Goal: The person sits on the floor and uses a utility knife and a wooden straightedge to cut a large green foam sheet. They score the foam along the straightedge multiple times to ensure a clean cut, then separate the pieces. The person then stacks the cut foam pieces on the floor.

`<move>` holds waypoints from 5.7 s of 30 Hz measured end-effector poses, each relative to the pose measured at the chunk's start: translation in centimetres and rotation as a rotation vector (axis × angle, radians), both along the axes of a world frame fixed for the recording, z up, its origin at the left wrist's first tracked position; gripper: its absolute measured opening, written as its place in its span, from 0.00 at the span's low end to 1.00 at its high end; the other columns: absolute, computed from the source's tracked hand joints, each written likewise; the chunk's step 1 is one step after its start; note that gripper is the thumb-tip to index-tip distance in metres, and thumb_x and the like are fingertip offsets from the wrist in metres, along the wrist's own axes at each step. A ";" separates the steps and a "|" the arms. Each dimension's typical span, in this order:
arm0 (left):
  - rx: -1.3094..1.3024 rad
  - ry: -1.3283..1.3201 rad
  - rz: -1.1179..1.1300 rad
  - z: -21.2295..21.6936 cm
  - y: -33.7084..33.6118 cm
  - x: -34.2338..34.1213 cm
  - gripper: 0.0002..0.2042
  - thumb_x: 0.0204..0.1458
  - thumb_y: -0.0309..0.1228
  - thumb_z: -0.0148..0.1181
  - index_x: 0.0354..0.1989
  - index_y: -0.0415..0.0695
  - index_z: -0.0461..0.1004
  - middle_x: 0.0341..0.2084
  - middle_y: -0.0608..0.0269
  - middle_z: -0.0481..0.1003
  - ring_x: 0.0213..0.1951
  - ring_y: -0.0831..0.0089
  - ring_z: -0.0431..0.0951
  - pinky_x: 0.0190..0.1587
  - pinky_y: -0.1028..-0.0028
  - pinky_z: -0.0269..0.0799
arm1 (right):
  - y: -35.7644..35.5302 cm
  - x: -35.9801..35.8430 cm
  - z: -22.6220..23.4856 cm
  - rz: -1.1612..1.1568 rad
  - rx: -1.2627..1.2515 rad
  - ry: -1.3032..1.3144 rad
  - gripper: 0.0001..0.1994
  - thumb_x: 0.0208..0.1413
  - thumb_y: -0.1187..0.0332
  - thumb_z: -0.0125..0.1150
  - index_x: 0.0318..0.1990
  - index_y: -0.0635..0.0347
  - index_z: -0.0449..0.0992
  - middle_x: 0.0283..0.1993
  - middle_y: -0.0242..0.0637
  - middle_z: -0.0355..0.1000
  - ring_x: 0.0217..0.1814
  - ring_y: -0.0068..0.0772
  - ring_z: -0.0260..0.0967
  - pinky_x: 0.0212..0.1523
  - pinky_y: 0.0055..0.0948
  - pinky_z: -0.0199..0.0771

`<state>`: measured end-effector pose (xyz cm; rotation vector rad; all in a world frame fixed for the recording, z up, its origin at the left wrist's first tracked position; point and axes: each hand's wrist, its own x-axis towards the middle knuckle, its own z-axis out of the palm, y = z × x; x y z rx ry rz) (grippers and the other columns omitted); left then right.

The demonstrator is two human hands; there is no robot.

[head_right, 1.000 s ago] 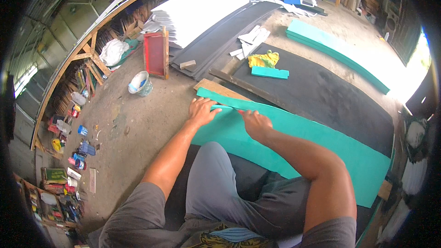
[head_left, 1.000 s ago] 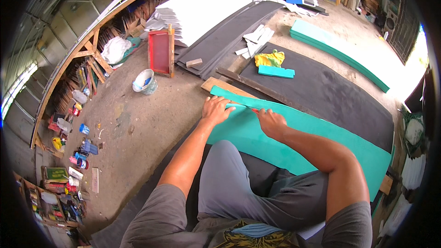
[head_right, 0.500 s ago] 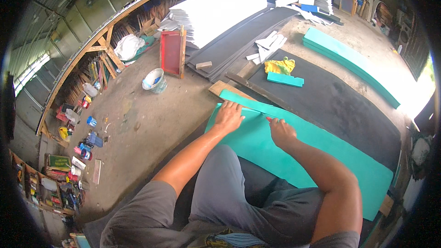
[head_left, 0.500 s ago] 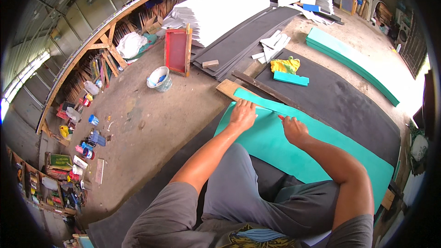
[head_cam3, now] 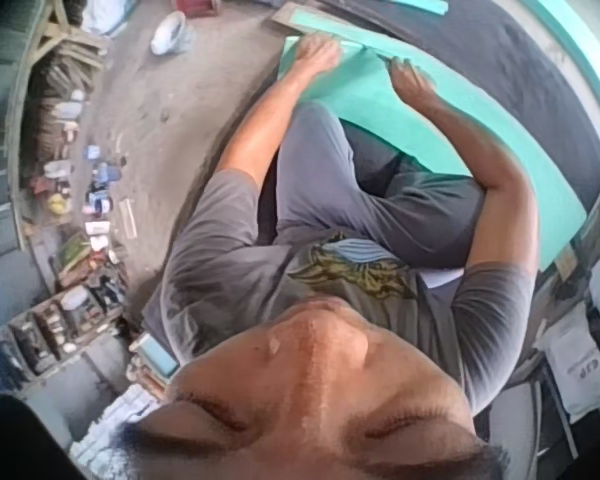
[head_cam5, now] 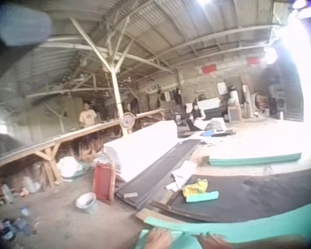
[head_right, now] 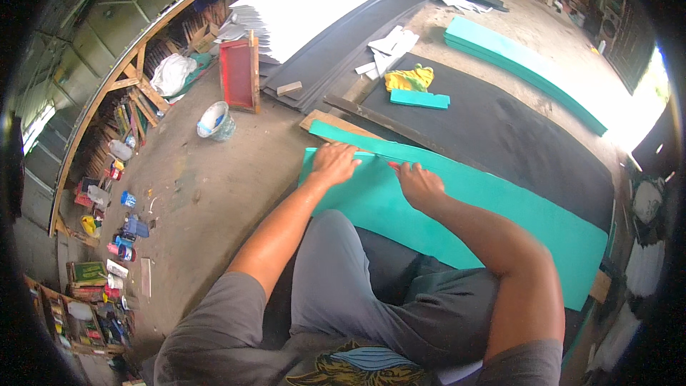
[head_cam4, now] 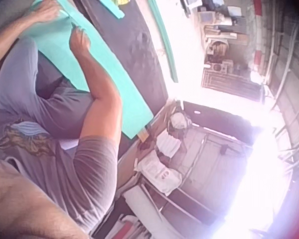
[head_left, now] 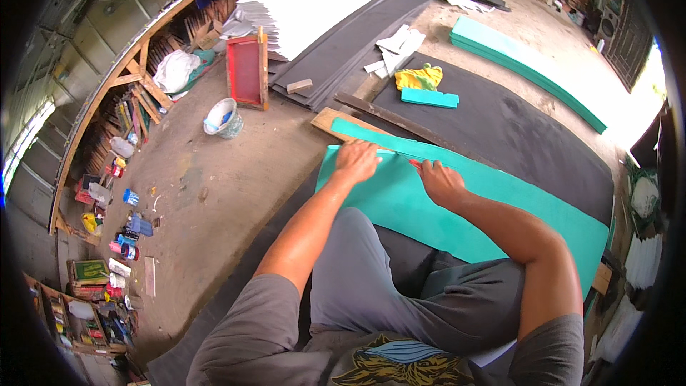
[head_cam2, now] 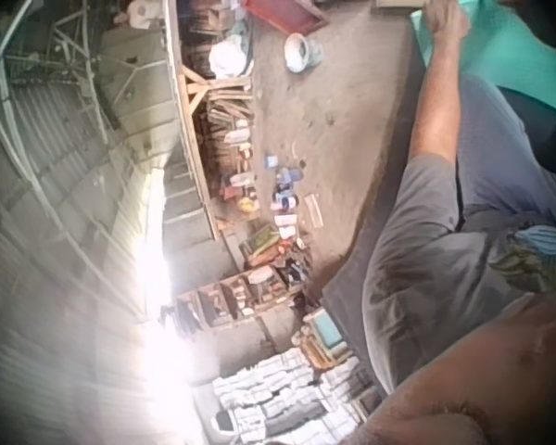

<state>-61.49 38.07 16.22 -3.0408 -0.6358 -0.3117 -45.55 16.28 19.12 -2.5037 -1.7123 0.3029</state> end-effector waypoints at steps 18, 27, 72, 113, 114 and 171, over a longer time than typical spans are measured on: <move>-0.011 -0.152 0.027 -0.8 -0.5 -2.5 0.17 0.56 0.49 0.68 0.46 0.51 0.83 0.41 0.64 0.84 0.48 0.64 0.82 0.52 0.58 0.71 | 1.2 -1.9 0.1 -0.010 -0.040 0.038 0.16 0.75 0.61 0.45 0.53 0.68 0.69 0.49 0.57 0.75 0.48 0.60 0.81 0.42 0.51 0.85; -0.025 -0.136 0.052 -1.0 -0.2 -2.4 0.18 0.58 0.51 0.66 0.48 0.52 0.84 0.43 0.65 0.85 0.49 0.64 0.81 0.53 0.60 0.71 | 0.4 -1.6 0.2 -0.052 -0.101 0.015 0.14 0.71 0.67 0.49 0.54 0.69 0.69 0.51 0.59 0.75 0.48 0.60 0.82 0.42 0.51 0.86; -0.059 -0.342 -0.013 -2.8 -1.6 -3.7 0.21 0.59 0.56 0.63 0.44 0.51 0.86 0.36 0.65 0.84 0.39 0.62 0.79 0.45 0.60 0.68 | 3.7 5.4 0.5 -0.175 0.074 0.174 0.24 0.65 0.43 0.59 0.51 0.54 0.81 0.49 0.47 0.81 0.57 0.54 0.77 0.55 0.53 0.76; -0.198 -0.297 0.185 -1.5 -1.2 -0.9 0.15 0.60 0.45 0.59 0.41 0.52 0.89 0.41 0.62 0.85 0.39 0.54 0.84 0.47 0.55 0.76 | -2.9 -0.4 2.1 0.031 -0.209 -0.231 0.09 0.69 0.70 0.52 0.48 0.68 0.73 0.42 0.50 0.83 0.44 0.45 0.86 0.36 0.41 0.88; -0.204 -0.278 0.194 -1.6 -1.4 -0.9 0.15 0.60 0.45 0.59 0.41 0.52 0.89 0.41 0.62 0.85 0.40 0.54 0.84 0.47 0.55 0.76 | -3.2 -0.4 2.0 0.028 -0.219 -0.211 0.10 0.69 0.70 0.52 0.48 0.68 0.73 0.42 0.50 0.83 0.44 0.45 0.86 0.35 0.41 0.88; 0.032 -0.490 -0.113 -2.0 -1.0 -2.1 0.23 0.54 0.58 0.67 0.40 0.48 0.84 0.36 0.63 0.82 0.45 0.63 0.77 0.58 0.58 0.63 | -5.0 6.5 2.5 -0.319 -0.003 -0.050 0.23 0.67 0.45 0.57 0.44 0.58 0.81 0.42 0.49 0.83 0.48 0.56 0.81 0.48 0.54 0.78</move>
